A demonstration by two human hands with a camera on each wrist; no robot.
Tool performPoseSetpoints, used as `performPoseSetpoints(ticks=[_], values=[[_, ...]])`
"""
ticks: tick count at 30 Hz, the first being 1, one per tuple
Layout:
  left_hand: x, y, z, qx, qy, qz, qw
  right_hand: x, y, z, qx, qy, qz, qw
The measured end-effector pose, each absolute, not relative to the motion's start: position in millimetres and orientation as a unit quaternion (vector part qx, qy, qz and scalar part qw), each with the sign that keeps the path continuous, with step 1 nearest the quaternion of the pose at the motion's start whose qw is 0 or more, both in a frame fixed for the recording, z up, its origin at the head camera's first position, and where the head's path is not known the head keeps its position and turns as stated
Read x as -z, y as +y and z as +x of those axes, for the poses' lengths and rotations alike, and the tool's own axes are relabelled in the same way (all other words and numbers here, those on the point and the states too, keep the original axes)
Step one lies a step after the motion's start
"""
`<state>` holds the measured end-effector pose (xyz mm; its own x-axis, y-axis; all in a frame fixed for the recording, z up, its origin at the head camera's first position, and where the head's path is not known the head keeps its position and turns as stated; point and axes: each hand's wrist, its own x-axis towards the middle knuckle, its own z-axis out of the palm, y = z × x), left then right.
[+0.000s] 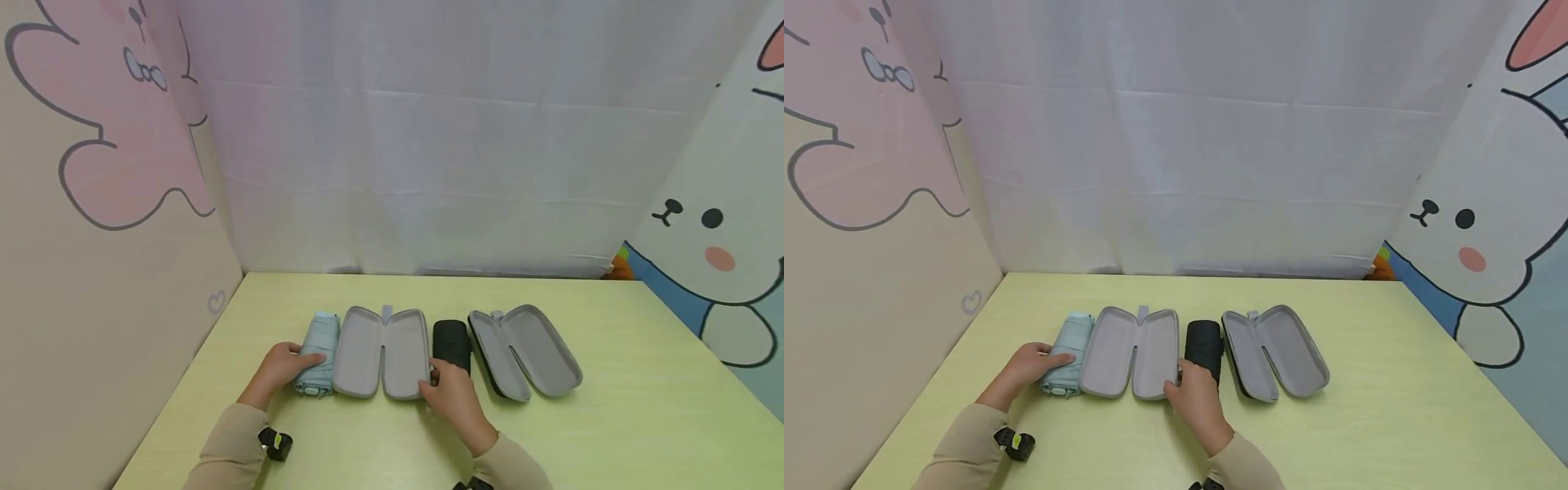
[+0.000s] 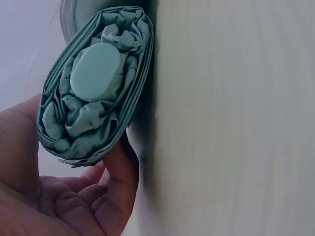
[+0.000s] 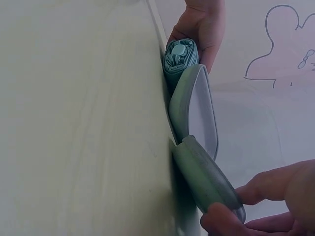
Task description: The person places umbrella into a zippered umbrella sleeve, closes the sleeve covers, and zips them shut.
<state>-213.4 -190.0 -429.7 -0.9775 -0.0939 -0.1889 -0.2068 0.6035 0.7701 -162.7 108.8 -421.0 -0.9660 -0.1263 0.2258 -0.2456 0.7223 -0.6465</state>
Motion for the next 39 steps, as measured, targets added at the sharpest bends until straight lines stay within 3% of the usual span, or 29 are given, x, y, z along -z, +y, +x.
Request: performPoseSetpoints(ticks=[18, 39], values=[[440, -198, -210, -0.565, 0.810, -0.145, 0.058, 428, 107, -162, -0.390, -0.913, 0.087, 0.085], [427, -193, -205, -0.614, 0.774, -0.155, 0.034, 431, 112, -160, -0.401, -0.906, 0.090, 0.102]])
